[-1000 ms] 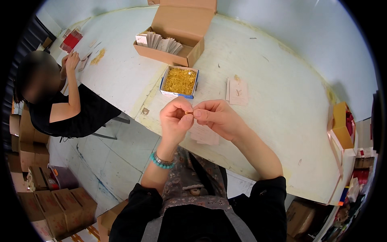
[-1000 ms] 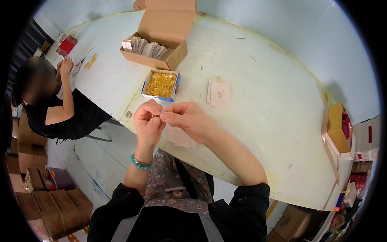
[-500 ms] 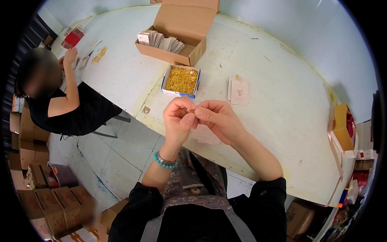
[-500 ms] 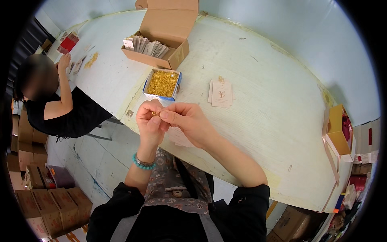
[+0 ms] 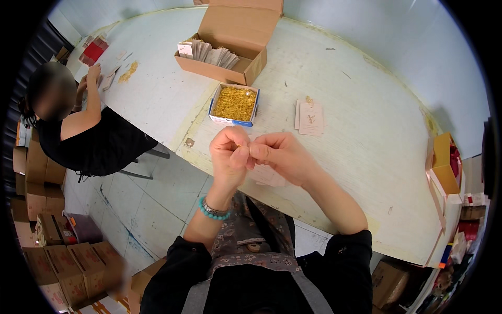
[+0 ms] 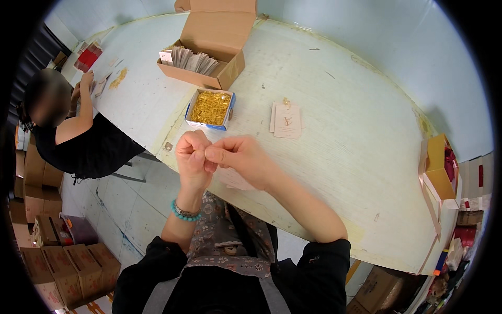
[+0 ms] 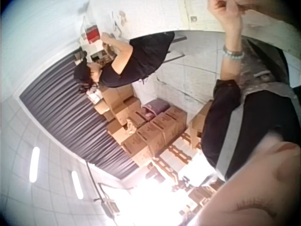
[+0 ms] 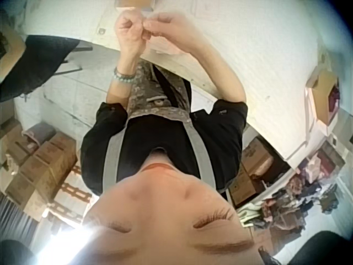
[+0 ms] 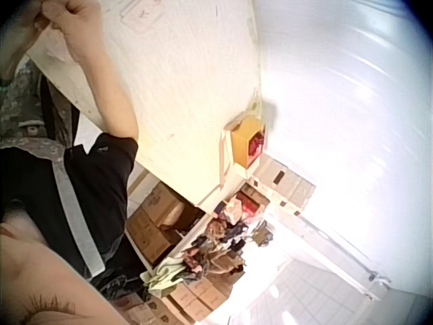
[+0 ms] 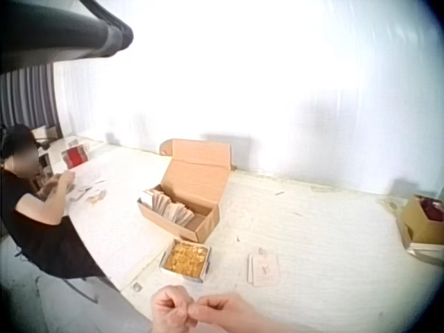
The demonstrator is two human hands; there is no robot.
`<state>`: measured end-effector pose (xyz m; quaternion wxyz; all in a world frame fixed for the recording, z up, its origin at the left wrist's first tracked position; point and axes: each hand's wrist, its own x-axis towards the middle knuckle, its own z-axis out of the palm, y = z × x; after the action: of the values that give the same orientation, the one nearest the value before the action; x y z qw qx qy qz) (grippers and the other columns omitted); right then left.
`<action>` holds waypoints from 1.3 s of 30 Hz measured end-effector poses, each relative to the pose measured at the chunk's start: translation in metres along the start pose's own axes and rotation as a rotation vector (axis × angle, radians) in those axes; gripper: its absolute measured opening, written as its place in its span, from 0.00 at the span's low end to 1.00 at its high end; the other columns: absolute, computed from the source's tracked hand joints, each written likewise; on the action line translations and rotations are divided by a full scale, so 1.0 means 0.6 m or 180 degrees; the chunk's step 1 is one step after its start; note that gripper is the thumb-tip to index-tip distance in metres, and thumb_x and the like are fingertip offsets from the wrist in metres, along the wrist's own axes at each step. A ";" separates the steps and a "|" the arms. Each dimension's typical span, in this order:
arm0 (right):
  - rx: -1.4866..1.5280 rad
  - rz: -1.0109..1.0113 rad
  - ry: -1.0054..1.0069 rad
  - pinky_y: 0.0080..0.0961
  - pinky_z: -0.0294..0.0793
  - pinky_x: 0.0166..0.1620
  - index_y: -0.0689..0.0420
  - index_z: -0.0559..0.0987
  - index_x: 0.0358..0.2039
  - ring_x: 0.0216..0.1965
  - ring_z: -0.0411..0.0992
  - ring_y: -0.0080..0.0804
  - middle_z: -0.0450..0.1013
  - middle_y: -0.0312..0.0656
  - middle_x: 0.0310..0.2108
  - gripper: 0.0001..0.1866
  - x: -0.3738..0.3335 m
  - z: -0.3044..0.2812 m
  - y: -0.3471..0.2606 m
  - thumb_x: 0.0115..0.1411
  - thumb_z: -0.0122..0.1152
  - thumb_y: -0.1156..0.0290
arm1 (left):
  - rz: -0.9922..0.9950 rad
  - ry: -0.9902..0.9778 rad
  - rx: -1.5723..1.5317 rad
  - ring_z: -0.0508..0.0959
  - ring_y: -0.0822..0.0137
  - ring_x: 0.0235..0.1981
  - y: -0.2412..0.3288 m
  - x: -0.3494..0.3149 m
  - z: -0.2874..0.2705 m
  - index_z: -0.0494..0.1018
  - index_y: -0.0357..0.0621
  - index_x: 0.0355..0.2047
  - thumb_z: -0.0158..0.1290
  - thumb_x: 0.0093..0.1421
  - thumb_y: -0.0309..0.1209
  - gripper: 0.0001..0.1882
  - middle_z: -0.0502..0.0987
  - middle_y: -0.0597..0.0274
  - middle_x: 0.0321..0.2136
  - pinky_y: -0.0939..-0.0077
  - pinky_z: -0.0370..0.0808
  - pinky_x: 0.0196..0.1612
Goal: The person repeatedly picks small yellow items from a tray and places them into small pink paper packets, then folds the packets closed. The person stacks the completed packets on the table. A second person works at the same table in the background.
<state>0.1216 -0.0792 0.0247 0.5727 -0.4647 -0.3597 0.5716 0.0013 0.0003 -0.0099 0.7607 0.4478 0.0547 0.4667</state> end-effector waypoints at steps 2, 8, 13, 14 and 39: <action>-0.1274 0.0170 0.0429 0.17 0.69 0.31 0.62 0.80 0.30 0.28 0.70 0.17 0.74 0.34 0.25 0.08 -0.001 -0.012 -0.027 0.57 0.61 0.70 | -0.0082 0.0106 0.0798 0.70 0.79 0.18 0.012 0.002 -0.004 0.68 0.41 0.26 0.57 0.55 0.24 0.07 0.71 0.68 0.22 0.86 0.68 0.18; -0.2524 -0.1889 0.0894 0.21 0.69 0.26 0.60 0.80 0.30 0.23 0.71 0.28 0.74 0.39 0.24 0.05 -0.010 -0.013 -0.027 0.53 0.63 0.73 | 0.0194 -0.0396 0.3213 0.78 0.77 0.26 0.052 0.021 0.013 0.73 0.37 0.28 0.56 0.55 0.21 0.03 0.77 0.67 0.25 0.85 0.73 0.24; -0.2502 -0.2056 0.0809 0.20 0.70 0.31 0.61 0.78 0.30 0.28 0.71 0.27 0.73 0.39 0.27 0.03 -0.008 -0.011 -0.029 0.54 0.60 0.79 | -0.0564 -0.0398 0.2824 0.80 0.74 0.29 0.075 0.019 0.025 0.74 0.36 0.31 0.55 0.57 0.22 0.03 0.79 0.63 0.29 0.85 0.74 0.26; -0.2383 -0.2116 0.0804 0.20 0.70 0.31 0.61 0.77 0.30 0.28 0.71 0.28 0.73 0.39 0.27 0.02 -0.007 -0.012 -0.026 0.55 0.59 0.80 | -0.0857 -0.0275 0.2349 0.80 0.73 0.29 0.076 0.018 0.026 0.73 0.35 0.32 0.55 0.57 0.22 0.03 0.79 0.61 0.28 0.85 0.75 0.26; -0.1732 -0.1216 0.0993 0.19 0.70 0.32 0.61 0.76 0.31 0.29 0.70 0.22 0.73 0.37 0.28 0.04 0.012 -0.024 0.013 0.55 0.58 0.75 | -0.1113 0.0176 0.0967 0.80 0.71 0.27 0.024 0.003 0.001 0.71 0.36 0.30 0.55 0.57 0.28 0.07 0.79 0.57 0.28 0.81 0.75 0.27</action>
<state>0.1334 -0.0746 0.0122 0.5725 -0.6060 -0.4872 0.2600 -0.0067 0.0036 0.0015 0.7521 0.5279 0.2219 0.3263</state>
